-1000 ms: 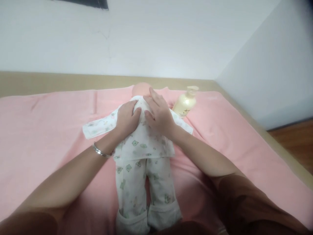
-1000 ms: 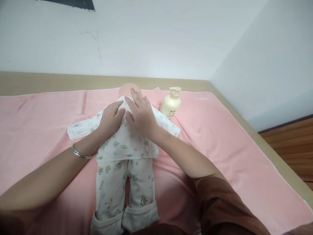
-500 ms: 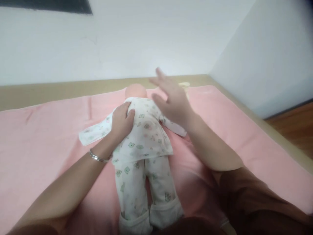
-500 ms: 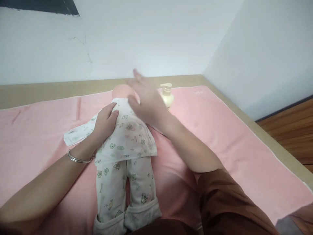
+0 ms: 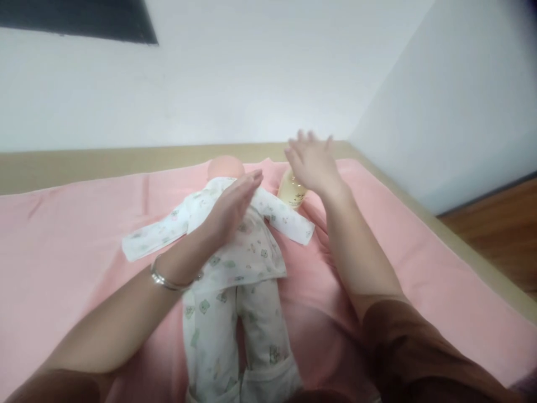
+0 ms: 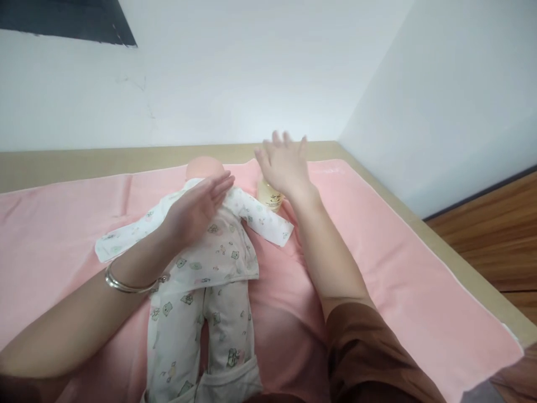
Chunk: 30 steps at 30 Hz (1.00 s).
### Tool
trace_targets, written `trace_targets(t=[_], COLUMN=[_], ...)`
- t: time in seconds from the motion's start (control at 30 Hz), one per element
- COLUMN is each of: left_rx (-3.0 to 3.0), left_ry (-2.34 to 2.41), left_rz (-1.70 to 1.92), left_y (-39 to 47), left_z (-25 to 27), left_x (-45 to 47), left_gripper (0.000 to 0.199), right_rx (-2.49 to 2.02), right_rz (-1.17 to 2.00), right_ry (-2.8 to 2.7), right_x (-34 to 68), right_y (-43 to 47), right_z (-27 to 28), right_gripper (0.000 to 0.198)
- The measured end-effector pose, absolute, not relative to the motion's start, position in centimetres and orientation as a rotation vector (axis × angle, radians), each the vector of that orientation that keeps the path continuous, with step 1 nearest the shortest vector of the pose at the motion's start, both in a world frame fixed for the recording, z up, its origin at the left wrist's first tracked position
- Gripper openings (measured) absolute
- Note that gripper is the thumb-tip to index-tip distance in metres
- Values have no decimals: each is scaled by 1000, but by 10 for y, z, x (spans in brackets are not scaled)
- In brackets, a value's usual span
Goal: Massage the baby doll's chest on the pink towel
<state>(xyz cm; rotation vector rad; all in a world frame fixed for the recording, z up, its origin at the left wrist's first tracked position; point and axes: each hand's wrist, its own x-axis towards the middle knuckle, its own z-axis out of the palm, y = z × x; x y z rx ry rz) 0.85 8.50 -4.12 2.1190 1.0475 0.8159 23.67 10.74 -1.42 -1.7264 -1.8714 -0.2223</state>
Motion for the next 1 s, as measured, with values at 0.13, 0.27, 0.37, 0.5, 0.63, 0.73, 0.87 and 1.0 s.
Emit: trace_targets(t=[0.13, 0.27, 0.37, 0.5, 0.63, 0.73, 0.87, 1.0], left_rx=[2211, 1984, 1447, 782, 501, 516, 586, 630], left_ry=[1035, 1003, 760, 399, 282, 298, 354, 345], left_rz=[767, 847, 748, 684, 746, 825, 933, 1064], left_y=[121, 143, 132, 111, 102, 90, 65, 42], left_z=[-39, -32, -16, 6, 18, 27, 46, 67], left_x=[56, 88, 87, 67, 46, 25, -11, -49], left_gripper=[51, 59, 71, 82, 81, 75, 67, 63], right_rx=[-1702, -1772, -1812, -1906, -1994, -2029, -2090, -2107], right_rz=[-97, -2, 80, 159, 174, 164, 174, 305], right_ry=[-1928, -1859, -1795, -1696, -1637, -1613, -1572, -1559], right_x=[221, 225, 232, 230, 221, 218, 219, 223], right_y=[111, 109, 106, 104, 103, 103, 104, 104], right_z=[-19, -15, -13, -9, -6, -6, -5, 0], right_gripper=[61, 52, 51, 49, 48, 48, 46, 41])
